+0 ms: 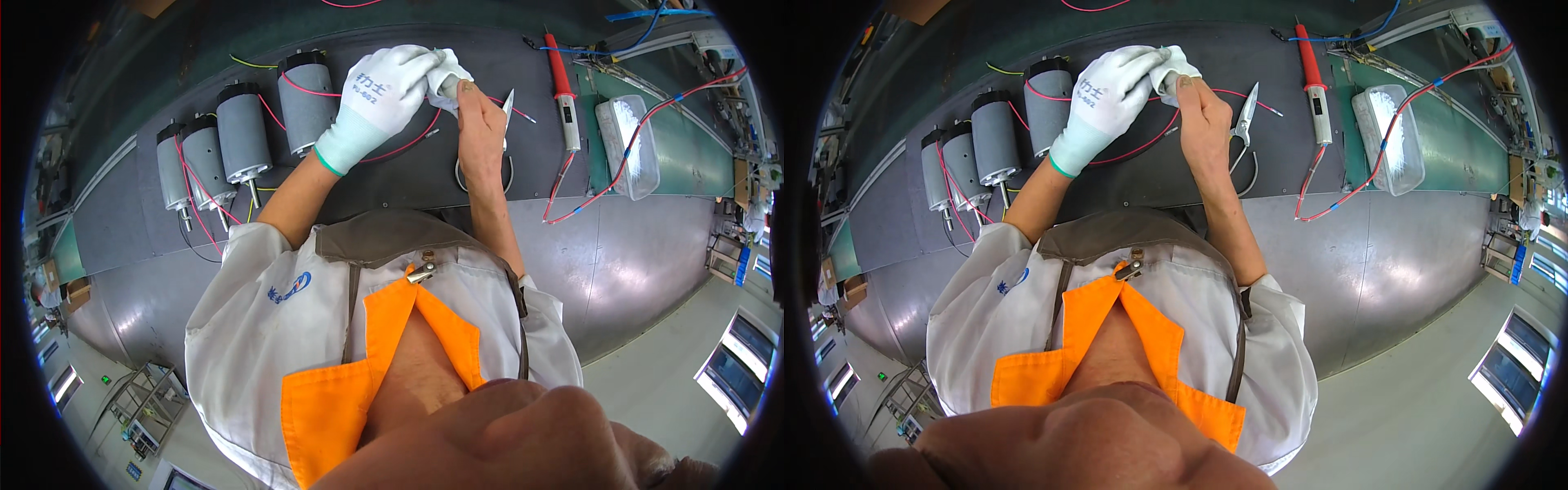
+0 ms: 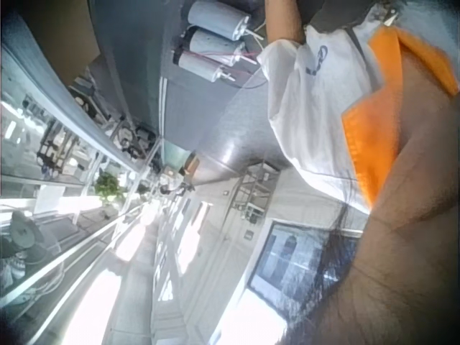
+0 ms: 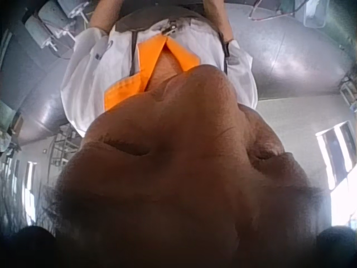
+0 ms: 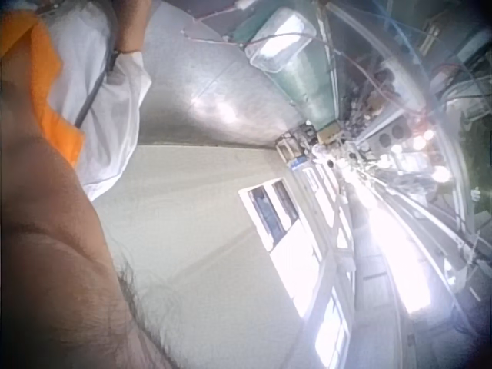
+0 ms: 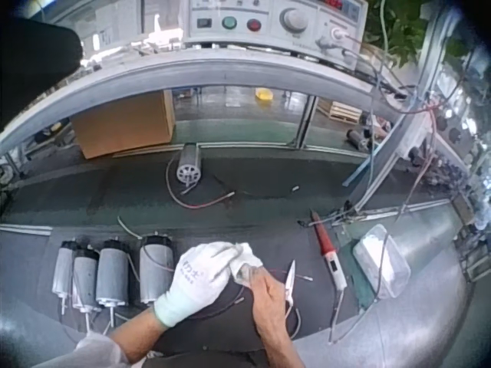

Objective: The person puts on white gloves and proceeds to test several cylindrical electric motors on a workbench. They use a red multimeter probe to check the electrical connections on the motors, handling each unit individually and placing them back on the table after testing.

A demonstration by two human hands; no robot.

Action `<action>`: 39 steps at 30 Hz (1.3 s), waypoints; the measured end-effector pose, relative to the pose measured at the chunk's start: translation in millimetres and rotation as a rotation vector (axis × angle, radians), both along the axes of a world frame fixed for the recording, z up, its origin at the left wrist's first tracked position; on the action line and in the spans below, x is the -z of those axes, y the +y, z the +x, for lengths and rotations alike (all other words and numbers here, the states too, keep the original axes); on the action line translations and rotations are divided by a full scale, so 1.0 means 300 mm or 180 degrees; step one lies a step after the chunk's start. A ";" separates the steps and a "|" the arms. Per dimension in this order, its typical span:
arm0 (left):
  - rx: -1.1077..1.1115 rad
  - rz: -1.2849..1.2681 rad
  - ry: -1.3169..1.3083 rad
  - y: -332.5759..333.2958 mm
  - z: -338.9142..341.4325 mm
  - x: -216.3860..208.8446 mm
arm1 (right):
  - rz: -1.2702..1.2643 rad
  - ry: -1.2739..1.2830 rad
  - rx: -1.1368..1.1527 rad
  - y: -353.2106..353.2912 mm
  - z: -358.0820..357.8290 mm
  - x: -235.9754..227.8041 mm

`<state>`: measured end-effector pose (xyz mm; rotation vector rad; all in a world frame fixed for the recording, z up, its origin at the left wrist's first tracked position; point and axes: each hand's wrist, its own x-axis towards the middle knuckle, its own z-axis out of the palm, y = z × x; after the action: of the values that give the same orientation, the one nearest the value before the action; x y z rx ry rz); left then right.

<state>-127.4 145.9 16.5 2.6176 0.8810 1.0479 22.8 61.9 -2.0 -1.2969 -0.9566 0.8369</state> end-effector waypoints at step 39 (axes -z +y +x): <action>-0.0204 0.0734 0.0629 -0.049 0.077 -0.082 | -0.0943 -0.1151 0.0171 0.022 0.055 -0.106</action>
<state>-104.3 131.1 41.1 2.9445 0.9412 0.9706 39.2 68.5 29.8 -1.7644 -1.1015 0.7341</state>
